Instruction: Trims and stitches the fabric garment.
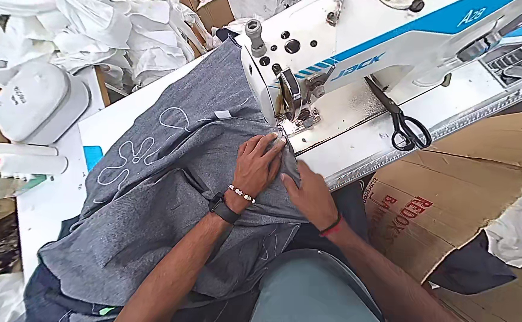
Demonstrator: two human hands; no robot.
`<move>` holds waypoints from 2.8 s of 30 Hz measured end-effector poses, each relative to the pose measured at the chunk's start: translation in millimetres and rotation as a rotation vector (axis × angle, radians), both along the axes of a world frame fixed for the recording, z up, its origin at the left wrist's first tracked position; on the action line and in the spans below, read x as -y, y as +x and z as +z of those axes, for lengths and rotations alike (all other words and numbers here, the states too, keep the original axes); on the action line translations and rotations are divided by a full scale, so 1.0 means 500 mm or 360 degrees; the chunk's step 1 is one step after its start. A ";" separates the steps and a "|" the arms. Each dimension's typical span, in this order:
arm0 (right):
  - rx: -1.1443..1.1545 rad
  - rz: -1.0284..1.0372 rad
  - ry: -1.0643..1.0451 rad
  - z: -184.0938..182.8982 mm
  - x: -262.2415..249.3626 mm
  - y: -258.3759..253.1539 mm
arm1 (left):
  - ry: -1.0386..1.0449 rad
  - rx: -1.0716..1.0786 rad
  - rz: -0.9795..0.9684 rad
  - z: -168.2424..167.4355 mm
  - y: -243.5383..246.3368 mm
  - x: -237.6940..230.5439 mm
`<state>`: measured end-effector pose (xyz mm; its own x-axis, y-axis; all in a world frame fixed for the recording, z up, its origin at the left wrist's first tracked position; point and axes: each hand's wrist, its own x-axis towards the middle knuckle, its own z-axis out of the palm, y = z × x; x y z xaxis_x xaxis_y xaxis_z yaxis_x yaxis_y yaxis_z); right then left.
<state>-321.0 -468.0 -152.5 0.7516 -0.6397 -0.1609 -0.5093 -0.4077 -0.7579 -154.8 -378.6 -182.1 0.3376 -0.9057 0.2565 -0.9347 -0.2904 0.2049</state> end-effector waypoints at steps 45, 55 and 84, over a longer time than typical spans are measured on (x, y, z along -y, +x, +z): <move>0.0169 -0.0051 -0.0103 -0.007 -0.023 -0.030 | 0.0096 0.0044 0.0028 0.005 -0.005 -0.001; 0.0111 -0.0120 -0.0111 -0.016 0.006 0.014 | 0.0029 0.0144 -0.0029 0.005 0.008 0.003; 0.0015 -0.0216 -0.0328 -0.008 0.021 0.024 | -0.0006 0.0238 -0.0010 0.006 0.000 0.010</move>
<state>-309.1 -478.4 -156.7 0.6575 -0.7534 -0.0101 -0.5631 -0.4824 -0.6709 -154.6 -383.7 -179.3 0.2899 -0.9066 0.3067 -0.9566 -0.2841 0.0645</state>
